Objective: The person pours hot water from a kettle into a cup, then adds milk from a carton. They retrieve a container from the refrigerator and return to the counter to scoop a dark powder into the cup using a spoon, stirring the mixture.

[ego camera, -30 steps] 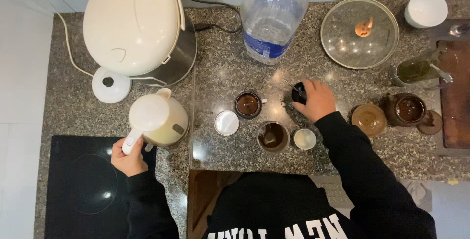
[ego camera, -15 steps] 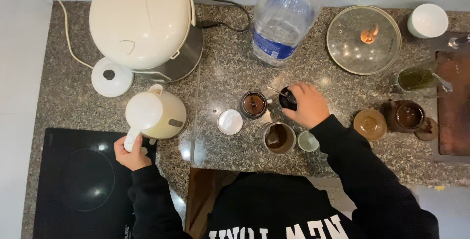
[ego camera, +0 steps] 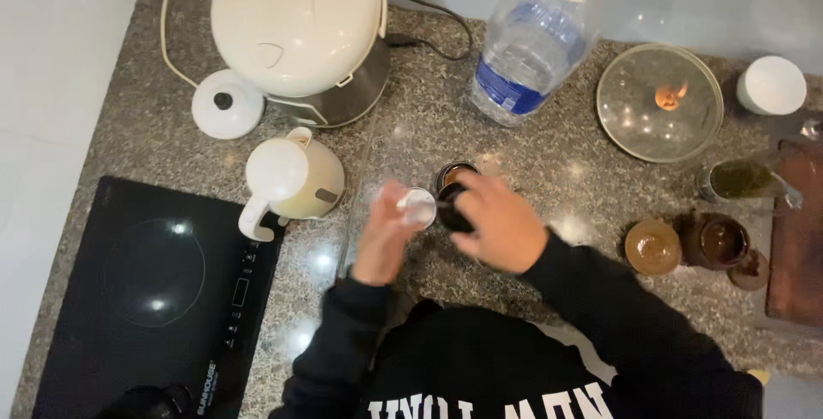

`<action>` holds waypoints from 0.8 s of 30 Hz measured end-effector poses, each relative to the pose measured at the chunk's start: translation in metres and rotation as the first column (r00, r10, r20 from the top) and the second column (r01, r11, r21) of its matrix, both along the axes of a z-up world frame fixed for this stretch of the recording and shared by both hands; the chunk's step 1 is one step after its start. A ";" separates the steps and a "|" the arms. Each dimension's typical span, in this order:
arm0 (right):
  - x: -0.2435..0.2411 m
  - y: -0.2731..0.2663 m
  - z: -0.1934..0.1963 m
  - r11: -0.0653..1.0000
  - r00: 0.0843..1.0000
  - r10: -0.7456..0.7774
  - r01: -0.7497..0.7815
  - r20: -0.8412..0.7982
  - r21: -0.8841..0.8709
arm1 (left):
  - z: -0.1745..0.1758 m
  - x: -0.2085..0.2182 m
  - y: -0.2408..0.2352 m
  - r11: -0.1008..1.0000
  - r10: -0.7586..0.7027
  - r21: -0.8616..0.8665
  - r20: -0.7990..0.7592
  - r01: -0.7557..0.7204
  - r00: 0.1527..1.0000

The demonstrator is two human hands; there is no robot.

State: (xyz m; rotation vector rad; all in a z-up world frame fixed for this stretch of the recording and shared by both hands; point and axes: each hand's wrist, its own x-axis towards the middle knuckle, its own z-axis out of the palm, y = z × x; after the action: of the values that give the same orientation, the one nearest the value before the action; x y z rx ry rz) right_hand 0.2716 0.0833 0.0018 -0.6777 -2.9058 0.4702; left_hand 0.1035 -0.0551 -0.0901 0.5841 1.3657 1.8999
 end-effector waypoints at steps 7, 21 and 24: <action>-0.010 -0.040 -0.023 0.914 0.865 0.342 -0.216 -0.367 0.343 | 0.021 0.046 0.004 0.966 -0.245 0.229 0.668 0.119 0.703; 0.014 0.066 -0.065 0.372 0.863 -0.491 0.089 -0.115 -0.924 | 0.001 -0.013 0.054 0.925 -0.112 -0.352 0.111 0.144 0.988; 0.010 0.075 -0.097 0.011 0.768 -0.640 -0.038 -0.037 -0.999 | -0.009 -0.006 0.073 0.913 -0.192 -0.330 0.167 0.238 0.967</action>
State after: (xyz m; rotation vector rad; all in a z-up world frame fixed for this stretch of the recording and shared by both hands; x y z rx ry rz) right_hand 0.2817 0.1583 -0.0951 -1.0418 -1.3290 2.2310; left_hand 0.0974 0.0176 -0.0988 0.4055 1.4431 1.4494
